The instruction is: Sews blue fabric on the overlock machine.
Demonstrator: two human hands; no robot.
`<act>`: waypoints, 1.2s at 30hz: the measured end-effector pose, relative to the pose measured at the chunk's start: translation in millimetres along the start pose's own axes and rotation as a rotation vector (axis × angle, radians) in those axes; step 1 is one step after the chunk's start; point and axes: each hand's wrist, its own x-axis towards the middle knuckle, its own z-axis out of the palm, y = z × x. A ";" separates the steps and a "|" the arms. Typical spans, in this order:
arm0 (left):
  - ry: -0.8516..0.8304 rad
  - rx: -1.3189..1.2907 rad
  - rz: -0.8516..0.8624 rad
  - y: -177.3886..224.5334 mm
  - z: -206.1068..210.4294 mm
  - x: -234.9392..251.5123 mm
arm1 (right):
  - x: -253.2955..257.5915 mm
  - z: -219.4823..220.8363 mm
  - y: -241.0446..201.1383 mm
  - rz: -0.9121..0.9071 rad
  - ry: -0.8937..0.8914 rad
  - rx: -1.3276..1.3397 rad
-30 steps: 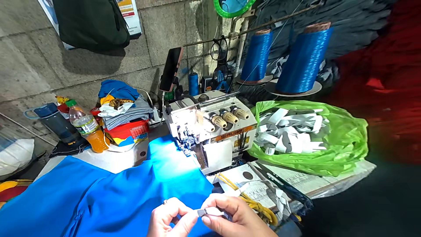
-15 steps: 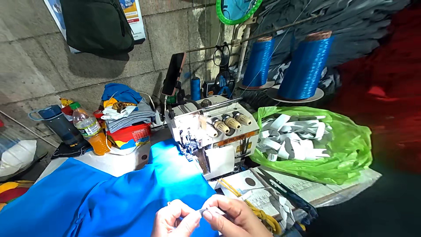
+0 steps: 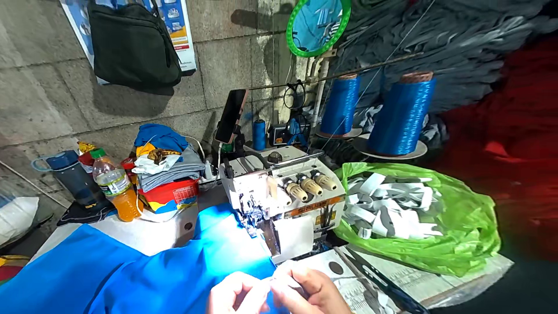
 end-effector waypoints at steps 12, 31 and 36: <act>0.083 1.232 0.497 -14.2 18.1 25.0 | 93.0 -25.3 -14.2 0.824 -0.097 -0.103; 0.116 1.207 0.490 -18.9 21.5 24.9 | 105.8 -7.1 -12.8 0.956 -0.070 -0.074; 0.141 1.158 0.518 -23.8 19.4 23.0 | 106.1 -7.2 -12.8 0.958 -0.099 -0.106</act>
